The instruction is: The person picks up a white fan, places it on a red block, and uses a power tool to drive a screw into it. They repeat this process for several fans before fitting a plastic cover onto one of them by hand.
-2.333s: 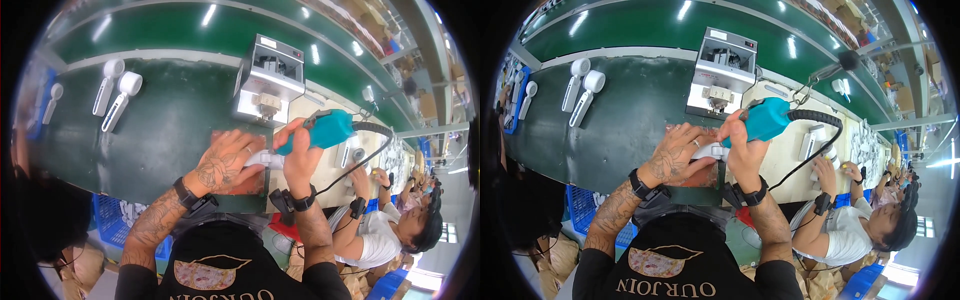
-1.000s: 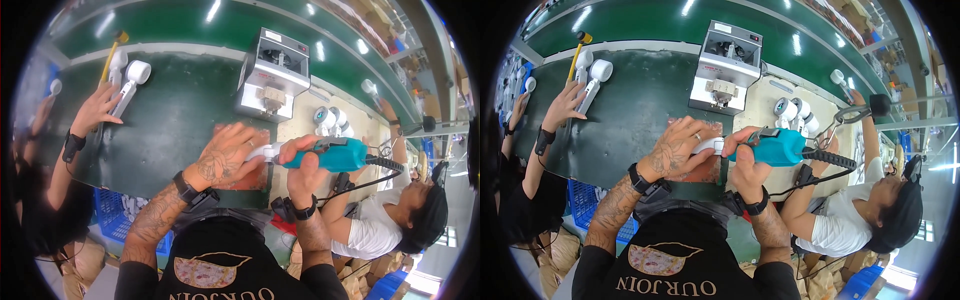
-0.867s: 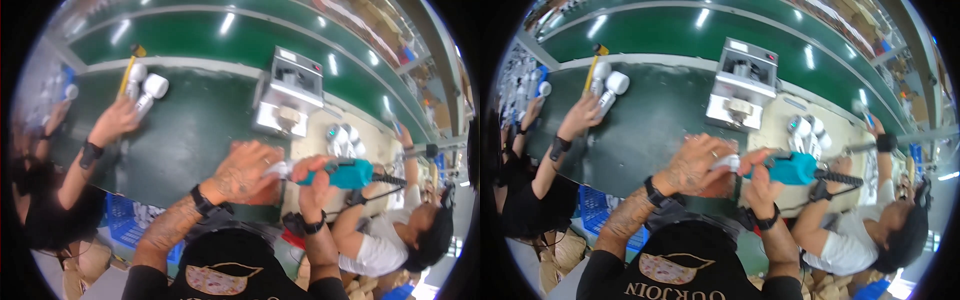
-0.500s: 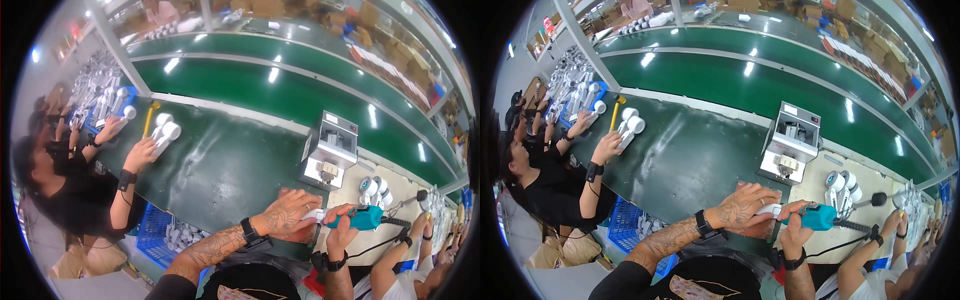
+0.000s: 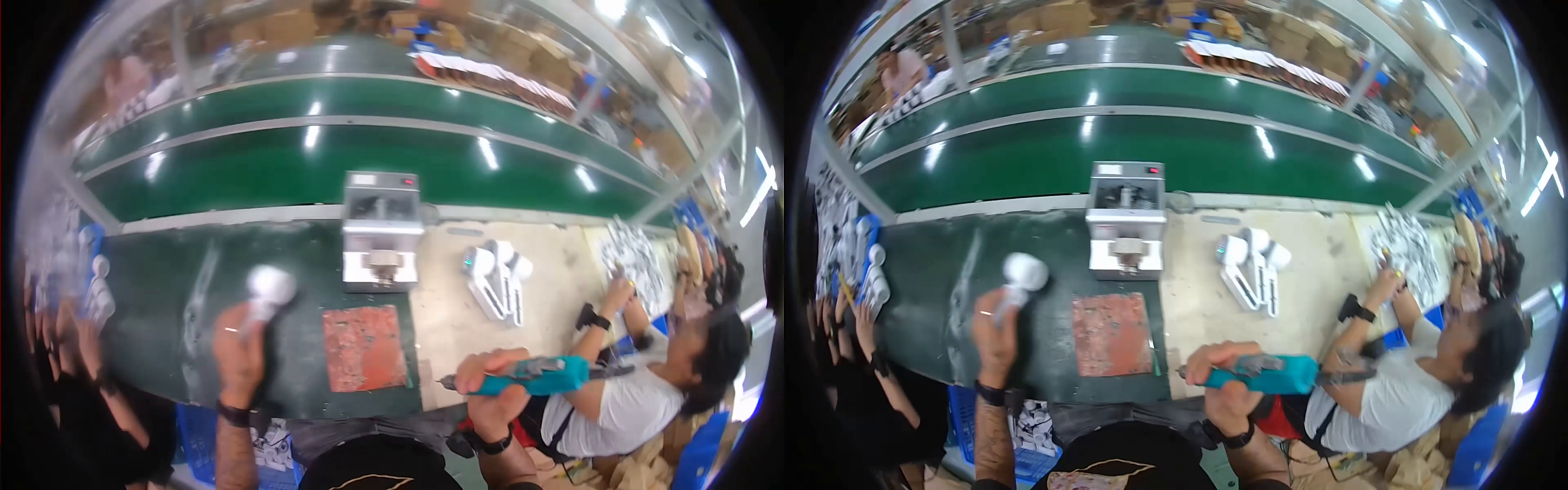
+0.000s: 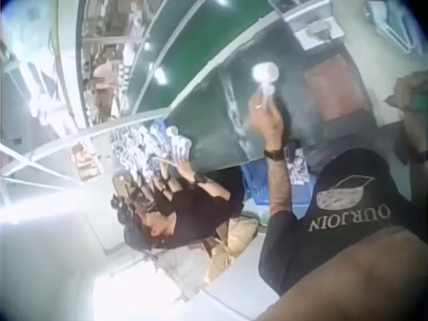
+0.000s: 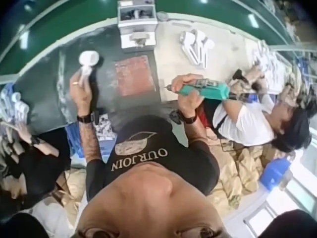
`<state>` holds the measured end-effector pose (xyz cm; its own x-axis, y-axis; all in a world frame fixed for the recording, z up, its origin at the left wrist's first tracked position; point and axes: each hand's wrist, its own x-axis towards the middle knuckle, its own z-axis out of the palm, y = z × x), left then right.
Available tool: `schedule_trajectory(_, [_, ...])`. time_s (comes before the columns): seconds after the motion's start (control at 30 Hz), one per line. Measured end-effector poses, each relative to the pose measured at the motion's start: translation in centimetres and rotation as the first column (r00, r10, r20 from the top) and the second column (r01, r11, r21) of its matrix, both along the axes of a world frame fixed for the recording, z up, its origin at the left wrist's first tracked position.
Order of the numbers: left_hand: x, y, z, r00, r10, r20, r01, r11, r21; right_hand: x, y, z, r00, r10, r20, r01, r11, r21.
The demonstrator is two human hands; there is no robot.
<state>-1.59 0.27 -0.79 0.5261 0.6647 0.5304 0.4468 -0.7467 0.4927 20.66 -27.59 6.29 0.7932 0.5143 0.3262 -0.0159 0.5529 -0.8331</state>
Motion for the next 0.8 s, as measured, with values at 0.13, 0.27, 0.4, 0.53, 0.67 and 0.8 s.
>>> schedule_trajectory(0.13, [-1.3,3.4,0.0,0.958,0.219,-0.183,-0.174,0.956,0.237,0.7,-1.7,-1.3,0.994,-0.111,0.01,0.112,0.985,-0.131])
schedule_trajectory(0.27, [6.1,-1.3,4.7,0.996,-0.065,0.066,0.064,0.998,0.023,1.0,-2.9,-2.2,0.99,-0.138,0.021,0.14,0.973,-0.185])
schedule_trajectory(0.4, [17.3,-10.3,5.2,0.839,-0.501,0.212,0.534,0.684,-0.498,1.2,-3.4,-2.3,0.991,-0.13,0.033,0.133,0.974,-0.181])
schedule_trajectory(0.53, [27.3,-14.0,2.6,0.752,-0.653,-0.093,0.568,0.713,-0.411,1.0,-3.5,-2.0,0.99,-0.132,0.04,0.137,0.977,-0.163])
schedule_trajectory(0.67, [32.1,-14.3,2.2,0.75,-0.553,-0.363,0.351,0.798,-0.49,0.7,-5.6,-2.9,0.995,-0.092,-0.043,0.085,0.986,-0.141])
schedule_trajectory(0.8, [33.1,-14.8,0.2,0.808,-0.476,-0.346,0.328,0.852,-0.408,1.0,-6.4,-3.9,0.998,-0.025,-0.06,0.014,0.984,-0.177])
